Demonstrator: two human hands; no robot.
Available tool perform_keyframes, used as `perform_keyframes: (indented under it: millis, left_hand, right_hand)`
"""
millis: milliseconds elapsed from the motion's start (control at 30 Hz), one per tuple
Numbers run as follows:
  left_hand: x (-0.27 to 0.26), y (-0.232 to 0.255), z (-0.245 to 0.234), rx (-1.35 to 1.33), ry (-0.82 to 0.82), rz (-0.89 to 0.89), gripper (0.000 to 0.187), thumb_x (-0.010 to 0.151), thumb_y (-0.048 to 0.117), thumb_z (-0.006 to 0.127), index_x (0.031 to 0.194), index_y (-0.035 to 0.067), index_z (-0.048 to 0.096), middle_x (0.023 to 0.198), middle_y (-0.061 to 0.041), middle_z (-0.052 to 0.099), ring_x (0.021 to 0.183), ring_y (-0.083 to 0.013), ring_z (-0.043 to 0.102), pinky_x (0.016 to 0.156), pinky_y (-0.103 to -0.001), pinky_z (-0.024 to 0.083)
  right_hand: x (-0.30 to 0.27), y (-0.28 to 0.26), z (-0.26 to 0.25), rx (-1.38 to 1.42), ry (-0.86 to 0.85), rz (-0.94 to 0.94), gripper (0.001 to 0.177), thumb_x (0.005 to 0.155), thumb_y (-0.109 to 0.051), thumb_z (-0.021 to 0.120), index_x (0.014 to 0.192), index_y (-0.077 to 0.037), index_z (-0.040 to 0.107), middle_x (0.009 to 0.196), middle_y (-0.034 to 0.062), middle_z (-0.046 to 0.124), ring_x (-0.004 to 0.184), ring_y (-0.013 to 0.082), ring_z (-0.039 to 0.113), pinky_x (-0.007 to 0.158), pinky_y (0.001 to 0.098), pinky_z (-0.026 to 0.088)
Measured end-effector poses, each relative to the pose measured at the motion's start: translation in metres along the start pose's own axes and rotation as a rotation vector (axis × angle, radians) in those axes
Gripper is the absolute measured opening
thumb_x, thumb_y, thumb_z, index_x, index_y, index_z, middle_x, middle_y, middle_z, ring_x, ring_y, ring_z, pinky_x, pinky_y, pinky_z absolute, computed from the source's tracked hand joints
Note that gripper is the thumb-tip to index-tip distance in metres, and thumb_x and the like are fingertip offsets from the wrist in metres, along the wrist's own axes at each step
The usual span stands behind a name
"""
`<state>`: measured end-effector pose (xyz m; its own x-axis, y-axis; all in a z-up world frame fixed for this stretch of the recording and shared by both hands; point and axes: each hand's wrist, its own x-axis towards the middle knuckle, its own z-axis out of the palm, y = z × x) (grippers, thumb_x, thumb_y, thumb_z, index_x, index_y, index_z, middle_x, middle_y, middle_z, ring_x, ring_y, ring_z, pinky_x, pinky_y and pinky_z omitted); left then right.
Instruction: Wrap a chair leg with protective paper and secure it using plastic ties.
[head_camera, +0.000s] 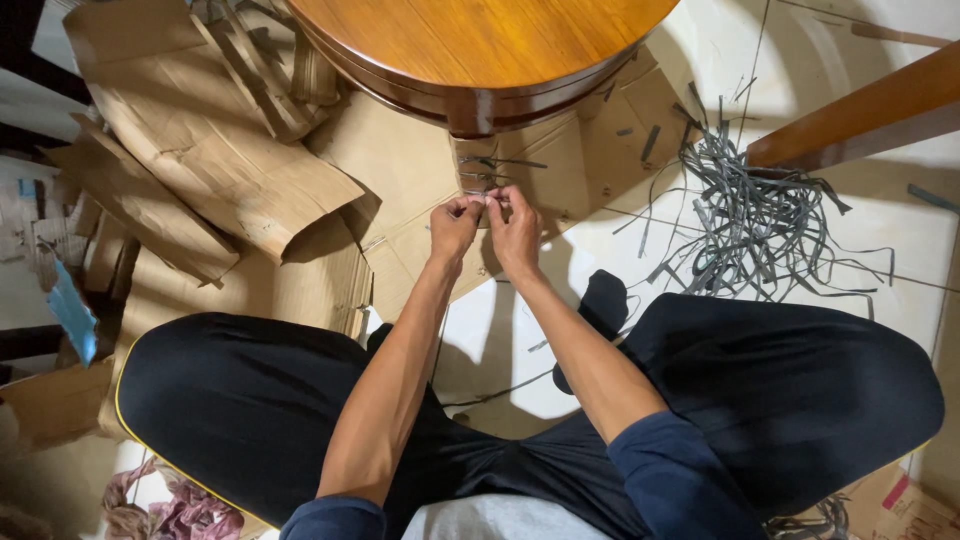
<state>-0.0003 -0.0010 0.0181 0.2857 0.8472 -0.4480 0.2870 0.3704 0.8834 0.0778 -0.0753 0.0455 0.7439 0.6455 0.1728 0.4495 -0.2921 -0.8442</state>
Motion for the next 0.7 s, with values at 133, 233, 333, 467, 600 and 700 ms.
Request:
perform_keyframes:
  millis: [133,233,333,467,600,700]
  left_hand:
    - [0.001,0.000,0.004,-0.032,0.024,-0.035,0.016,0.077,0.024,0.078,0.090,0.015,0.081,0.067,0.000,0.068,0.065,-0.0100,0.058,0.059,-0.025,0.046]
    - [0.005,-0.003,0.005,-0.020,0.034,-0.040,0.017,0.076,0.026,0.079,0.090,0.018,0.081,0.068,0.001,0.069,0.067,-0.0094,0.058,0.060,-0.025,0.046]
    - [-0.004,0.004,0.002,0.007,0.048,-0.049,0.018,0.076,0.029,0.080,0.092,0.020,0.082,0.069,0.002,0.071,0.068,-0.0086,0.059,0.064,-0.025,0.048]
    - [-0.004,0.010,-0.001,0.013,0.069,-0.059,0.020,0.075,0.032,0.082,0.092,0.021,0.082,0.069,0.003,0.075,0.068,-0.0061,0.061,0.069,-0.023,0.050]
    - [-0.013,0.017,-0.003,-0.040,0.065,-0.052,0.021,0.076,0.029,0.081,0.093,0.016,0.081,0.068,0.004,0.072,0.067,-0.0062,0.060,0.068,-0.022,0.049]
    - [-0.008,0.011,-0.001,0.023,0.100,-0.030,0.012,0.077,0.032,0.074,0.080,0.022,0.080,0.064,0.004,0.068,0.068,-0.0059,0.059,0.066,-0.026,0.047]
  right_hand:
    - [-0.003,-0.004,-0.006,-0.043,0.000,-0.164,0.010,0.092,-0.007,0.073,0.098,-0.015,0.072,0.094,0.0032,0.076,0.089,0.0259,0.073,0.079,0.0347,0.057]
    - [-0.002,-0.005,-0.010,-0.056,-0.012,-0.290,0.013,0.093,-0.002,0.069,0.100,-0.013,0.072,0.096,0.0037,0.075,0.091,0.0251,0.071,0.082,0.0337,0.056]
    - [-0.002,0.002,-0.011,-0.079,-0.025,-0.350,0.015,0.093,-0.001,0.068,0.102,-0.012,0.072,0.097,0.0028,0.074,0.091,0.0229,0.069,0.083,0.0329,0.055]
    - [-0.006,-0.007,-0.016,-0.035,-0.044,-0.324,0.026,0.087,0.005,0.071,0.107,-0.012,0.072,0.101,0.0022,0.073,0.090,0.0213,0.069,0.083,0.0319,0.056]
    - [-0.004,-0.012,-0.021,-0.025,-0.085,-0.305,0.028,0.083,0.001,0.074,0.108,-0.012,0.070,0.101,0.0059,0.071,0.091,0.0270,0.070,0.083,0.0374,0.057]
    - [-0.001,-0.005,-0.020,0.031,-0.136,-0.221,0.022,0.087,-0.004,0.071,0.108,-0.012,0.071,0.102,0.0092,0.072,0.092,0.0310,0.071,0.082,0.0403,0.058]
